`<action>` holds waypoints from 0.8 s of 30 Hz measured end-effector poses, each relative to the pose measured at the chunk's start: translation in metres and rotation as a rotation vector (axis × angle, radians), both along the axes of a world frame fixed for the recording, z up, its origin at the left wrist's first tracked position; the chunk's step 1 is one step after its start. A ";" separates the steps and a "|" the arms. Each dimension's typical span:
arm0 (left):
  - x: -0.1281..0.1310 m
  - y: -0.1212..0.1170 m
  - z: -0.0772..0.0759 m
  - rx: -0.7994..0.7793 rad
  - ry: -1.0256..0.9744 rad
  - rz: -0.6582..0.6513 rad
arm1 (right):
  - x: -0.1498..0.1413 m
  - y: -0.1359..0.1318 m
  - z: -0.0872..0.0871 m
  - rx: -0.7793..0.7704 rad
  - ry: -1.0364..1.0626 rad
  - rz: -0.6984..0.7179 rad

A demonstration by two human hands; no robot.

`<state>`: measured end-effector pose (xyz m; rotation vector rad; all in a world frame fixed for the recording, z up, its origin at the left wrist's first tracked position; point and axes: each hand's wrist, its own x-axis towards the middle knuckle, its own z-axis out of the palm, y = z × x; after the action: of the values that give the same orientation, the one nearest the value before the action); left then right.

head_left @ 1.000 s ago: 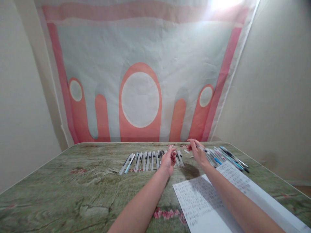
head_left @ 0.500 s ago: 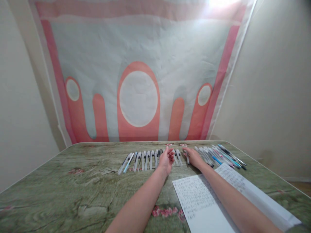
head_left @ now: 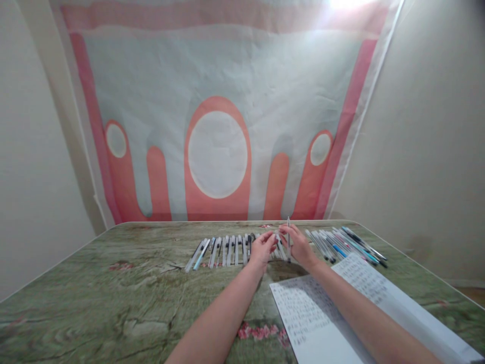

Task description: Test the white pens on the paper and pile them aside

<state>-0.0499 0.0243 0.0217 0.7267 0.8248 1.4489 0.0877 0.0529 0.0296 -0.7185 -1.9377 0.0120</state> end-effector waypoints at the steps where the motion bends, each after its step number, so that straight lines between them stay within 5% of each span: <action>1: 0.001 0.000 0.000 0.019 -0.011 -0.031 | -0.005 -0.005 0.001 0.013 -0.022 0.038; 10: -0.014 0.005 0.004 -0.020 -0.213 0.038 | -0.010 -0.023 0.004 0.060 -0.053 0.000; 24: -0.009 0.008 -0.001 -0.015 -0.142 0.092 | -0.023 -0.030 -0.002 0.112 -0.178 0.029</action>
<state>-0.0585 0.0318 0.0208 0.5737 0.7671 1.5566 0.0643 0.0233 0.0275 -0.6344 -2.1002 -0.1453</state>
